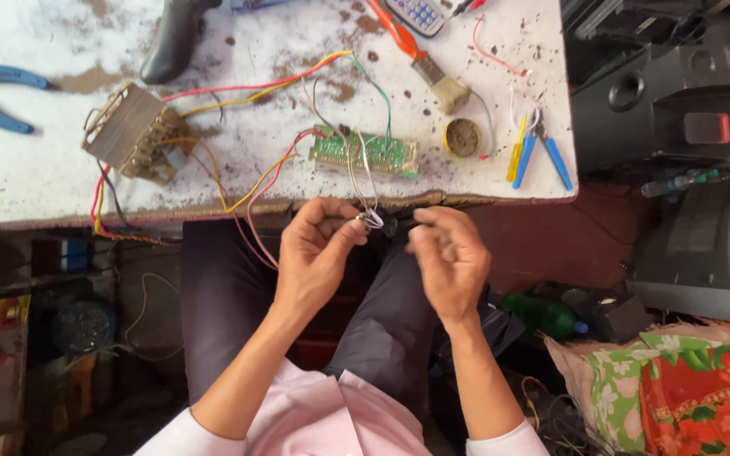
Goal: The person sits on the floor and uses a soldering iron to work on a small circuit board. They then use a multimeter to test connections on the board and a transformer, and finally twist wires together by hand.
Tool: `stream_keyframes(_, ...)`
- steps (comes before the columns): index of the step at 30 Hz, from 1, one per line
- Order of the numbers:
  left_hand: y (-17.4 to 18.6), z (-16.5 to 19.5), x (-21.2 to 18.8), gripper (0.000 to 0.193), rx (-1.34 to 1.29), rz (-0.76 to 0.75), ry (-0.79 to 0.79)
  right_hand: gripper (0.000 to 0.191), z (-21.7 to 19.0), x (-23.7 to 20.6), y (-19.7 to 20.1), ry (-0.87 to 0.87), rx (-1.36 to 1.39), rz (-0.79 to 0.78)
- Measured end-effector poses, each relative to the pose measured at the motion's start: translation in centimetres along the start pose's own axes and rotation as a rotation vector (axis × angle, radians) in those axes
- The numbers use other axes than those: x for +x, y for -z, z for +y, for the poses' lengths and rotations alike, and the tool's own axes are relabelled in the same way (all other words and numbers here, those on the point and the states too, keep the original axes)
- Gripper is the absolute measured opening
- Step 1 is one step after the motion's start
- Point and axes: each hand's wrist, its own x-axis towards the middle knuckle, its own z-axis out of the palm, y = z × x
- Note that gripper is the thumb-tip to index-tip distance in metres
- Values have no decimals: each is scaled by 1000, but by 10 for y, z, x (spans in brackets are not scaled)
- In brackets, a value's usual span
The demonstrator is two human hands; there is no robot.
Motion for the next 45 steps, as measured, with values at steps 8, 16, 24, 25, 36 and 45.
stream_keyframes(8, 19, -1, -17, 10, -88, 6, 4, 52, 48, -26, -13, -60, 2, -96)
stream_keyframes(16, 24, 7, -25, 18, -153, 72, 76, 37, 48, -18, -48, -47, -76, -56)
stream_keyframes(24, 33, -1, -35, 26, -333, 94, 189, 26, 33, -31, -22, -123, 177, -200)
stream_keyframes(25, 33, -3, -36, 27, -328, 102, 208, 25, 31, -31, -20, -124, 226, -221)
stream_keyframes(36, 31, -7, -55, 42, -55, 13, 165, 30, 9, -31, -28, -289, 565, -198)
stream_keyframes(45, 36, -5, -57, 31, -135, -37, 190, 24, 6, -39, -37, -318, 602, -209)
